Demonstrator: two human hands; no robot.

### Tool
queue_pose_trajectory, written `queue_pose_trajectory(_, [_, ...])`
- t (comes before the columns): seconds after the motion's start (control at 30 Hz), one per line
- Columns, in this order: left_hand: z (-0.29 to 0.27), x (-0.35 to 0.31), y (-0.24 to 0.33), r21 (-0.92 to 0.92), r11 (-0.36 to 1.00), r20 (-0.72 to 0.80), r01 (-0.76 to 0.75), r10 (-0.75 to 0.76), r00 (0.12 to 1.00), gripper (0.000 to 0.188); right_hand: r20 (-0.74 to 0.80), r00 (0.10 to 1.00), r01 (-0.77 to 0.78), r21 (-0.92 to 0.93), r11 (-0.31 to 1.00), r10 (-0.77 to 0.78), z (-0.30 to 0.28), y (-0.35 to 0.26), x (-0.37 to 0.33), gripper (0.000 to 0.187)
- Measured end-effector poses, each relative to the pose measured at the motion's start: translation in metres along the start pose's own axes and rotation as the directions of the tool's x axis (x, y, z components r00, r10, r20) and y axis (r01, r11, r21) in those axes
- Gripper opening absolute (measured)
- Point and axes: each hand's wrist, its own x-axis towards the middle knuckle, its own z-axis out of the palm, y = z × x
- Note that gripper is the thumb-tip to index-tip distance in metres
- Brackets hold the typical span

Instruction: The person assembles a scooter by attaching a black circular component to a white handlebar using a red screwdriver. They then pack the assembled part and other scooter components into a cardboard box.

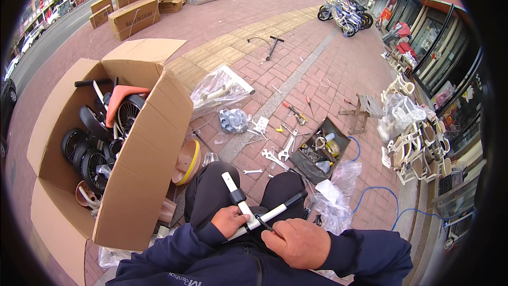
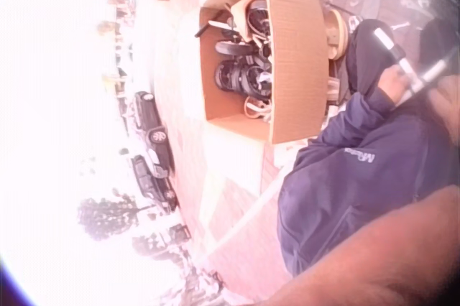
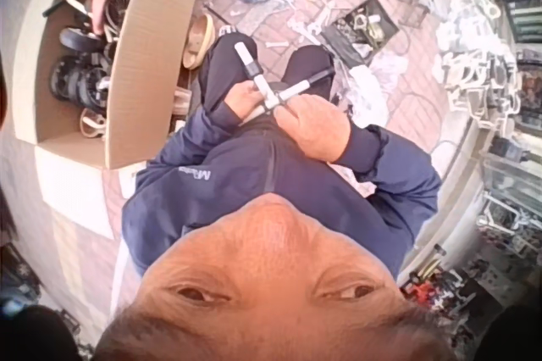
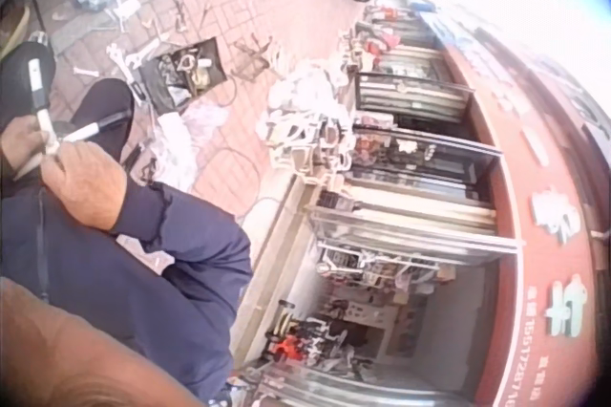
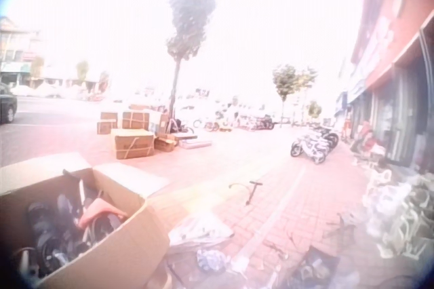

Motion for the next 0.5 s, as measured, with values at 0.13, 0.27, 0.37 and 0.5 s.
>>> queue_pose_trajectory(0.13, [-0.0012,-0.0008,0.0011,0.030,1.000,-0.017,-0.009,0.009,1.000,0.028,-0.109,0.992,-0.078,-0.193,0.978,0.058,0.0028,0.0006,-0.0006,0.026])
queue_pose_trajectory(0.27, [-0.0001,0.0002,-0.0026,0.035,0.999,-0.026,-0.035,0.036,0.999,0.032,-0.166,0.985,0.045,-0.063,0.997,-0.055,0.0069,0.0026,-0.0002,0.028])
queue_pose_trajectory(0.37, [0.0009,0.0028,-0.0065,-0.016,0.999,-0.018,-0.038,0.037,0.999,0.031,-0.031,0.999,-0.022,-0.153,0.988,0.017,0.0030,0.0028,-0.0022,0.027])
queue_pose_trajectory(0.5, [0.0003,0.0032,-0.0070,0.006,1.000,-0.018,-0.003,0.003,1.000,0.031,-0.125,0.985,0.108,-0.083,0.991,-0.118,0.0016,0.0035,0.0058,0.023])
